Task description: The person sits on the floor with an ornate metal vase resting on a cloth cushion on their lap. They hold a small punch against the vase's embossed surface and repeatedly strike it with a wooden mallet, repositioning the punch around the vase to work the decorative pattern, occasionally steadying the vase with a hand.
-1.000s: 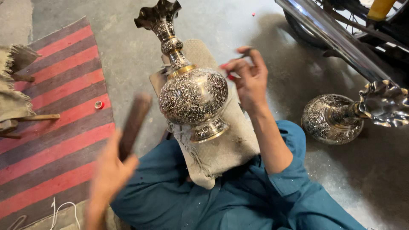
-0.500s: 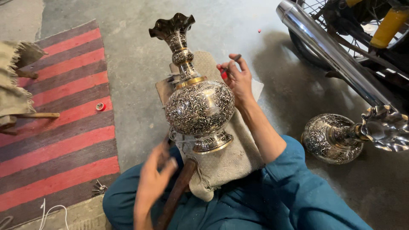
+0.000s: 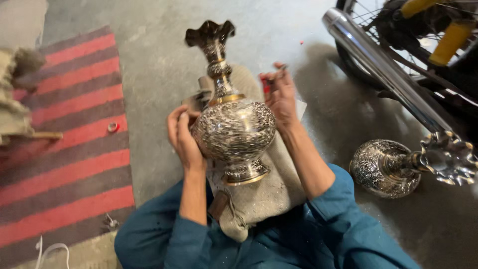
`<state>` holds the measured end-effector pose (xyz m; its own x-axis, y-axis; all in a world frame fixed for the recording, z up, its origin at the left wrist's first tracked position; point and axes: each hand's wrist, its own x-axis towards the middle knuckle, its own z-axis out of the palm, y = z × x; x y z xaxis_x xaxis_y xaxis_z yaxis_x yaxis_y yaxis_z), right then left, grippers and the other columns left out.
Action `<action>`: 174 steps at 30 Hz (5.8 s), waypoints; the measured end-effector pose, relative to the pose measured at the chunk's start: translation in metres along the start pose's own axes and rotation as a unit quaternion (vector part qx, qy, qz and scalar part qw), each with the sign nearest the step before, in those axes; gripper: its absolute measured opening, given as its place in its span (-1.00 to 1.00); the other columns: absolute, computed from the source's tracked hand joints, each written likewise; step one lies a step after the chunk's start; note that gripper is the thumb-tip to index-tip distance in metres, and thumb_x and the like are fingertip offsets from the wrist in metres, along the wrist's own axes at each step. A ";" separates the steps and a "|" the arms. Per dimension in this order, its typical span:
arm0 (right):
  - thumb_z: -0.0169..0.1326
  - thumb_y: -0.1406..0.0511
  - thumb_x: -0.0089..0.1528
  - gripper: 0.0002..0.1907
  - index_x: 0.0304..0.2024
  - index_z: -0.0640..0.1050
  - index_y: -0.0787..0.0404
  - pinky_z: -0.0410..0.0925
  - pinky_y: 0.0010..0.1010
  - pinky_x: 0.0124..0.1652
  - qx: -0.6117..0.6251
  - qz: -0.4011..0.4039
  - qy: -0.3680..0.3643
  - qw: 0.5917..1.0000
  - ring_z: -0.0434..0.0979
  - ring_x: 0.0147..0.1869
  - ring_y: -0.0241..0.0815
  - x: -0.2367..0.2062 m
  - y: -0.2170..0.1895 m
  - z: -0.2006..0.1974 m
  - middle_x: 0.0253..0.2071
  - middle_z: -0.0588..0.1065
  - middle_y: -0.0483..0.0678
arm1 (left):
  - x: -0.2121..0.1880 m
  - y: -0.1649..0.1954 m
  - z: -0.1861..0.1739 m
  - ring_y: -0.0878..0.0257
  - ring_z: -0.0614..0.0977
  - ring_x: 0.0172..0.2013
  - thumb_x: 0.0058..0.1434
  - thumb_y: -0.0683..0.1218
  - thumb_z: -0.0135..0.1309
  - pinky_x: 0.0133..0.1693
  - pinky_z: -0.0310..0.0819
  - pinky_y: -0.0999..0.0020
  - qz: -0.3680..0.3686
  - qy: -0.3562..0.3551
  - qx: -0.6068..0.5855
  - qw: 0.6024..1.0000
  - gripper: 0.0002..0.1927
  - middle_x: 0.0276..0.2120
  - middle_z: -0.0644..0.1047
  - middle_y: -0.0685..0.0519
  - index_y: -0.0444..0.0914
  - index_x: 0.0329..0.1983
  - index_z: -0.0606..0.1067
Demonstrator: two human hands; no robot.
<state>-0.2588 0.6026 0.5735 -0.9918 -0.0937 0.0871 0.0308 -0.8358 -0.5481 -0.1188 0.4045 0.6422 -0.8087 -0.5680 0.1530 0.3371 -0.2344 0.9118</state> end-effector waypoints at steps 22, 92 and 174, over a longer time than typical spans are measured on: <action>0.12 0.33 0.40 -0.66 0.20 0.39 0.23 0.57 -0.37 -0.04 -0.127 -0.041 -0.046 0.990 0.68 0.02 -0.08 -0.030 -0.023 0.023 -0.17 0.60 0.03 | -0.059 -0.022 -0.094 0.31 0.53 -0.10 0.47 -0.15 -0.13 0.02 0.44 0.44 0.099 -0.043 0.246 0.963 -0.80 -0.15 0.52 0.07 -0.33 0.00 0.48; 0.21 0.30 0.33 -0.69 0.13 0.59 0.18 0.58 -0.52 -0.32 -0.510 -0.027 -0.458 0.728 0.69 -0.32 -0.34 -0.065 -0.066 0.128 -0.21 0.69 -0.08 | -0.037 0.182 -0.042 -0.26 0.59 -0.06 0.03 -0.26 0.21 -0.05 0.43 -0.10 0.184 -0.200 0.647 0.712 -0.15 0.02 0.54 -0.19 -0.04 0.43 0.26; 0.24 0.21 0.31 -0.57 0.18 0.54 0.23 0.56 -0.44 -0.21 -0.501 -0.045 -0.523 0.688 0.72 -0.24 -0.33 -0.039 -0.066 0.125 -0.25 0.69 -0.09 | -0.040 0.127 -0.059 -0.13 0.65 -0.20 0.19 -0.23 0.12 -0.16 0.57 0.13 0.049 -0.128 0.436 0.889 -0.40 -0.18 0.53 -0.22 -0.18 0.28 0.22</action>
<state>-0.2066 0.5940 0.7104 -0.3368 -0.8417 0.4220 -0.6453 -0.1200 -0.7545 -0.0154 0.3513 0.7297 -0.9173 -0.3271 0.2271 -0.0001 0.5706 0.8212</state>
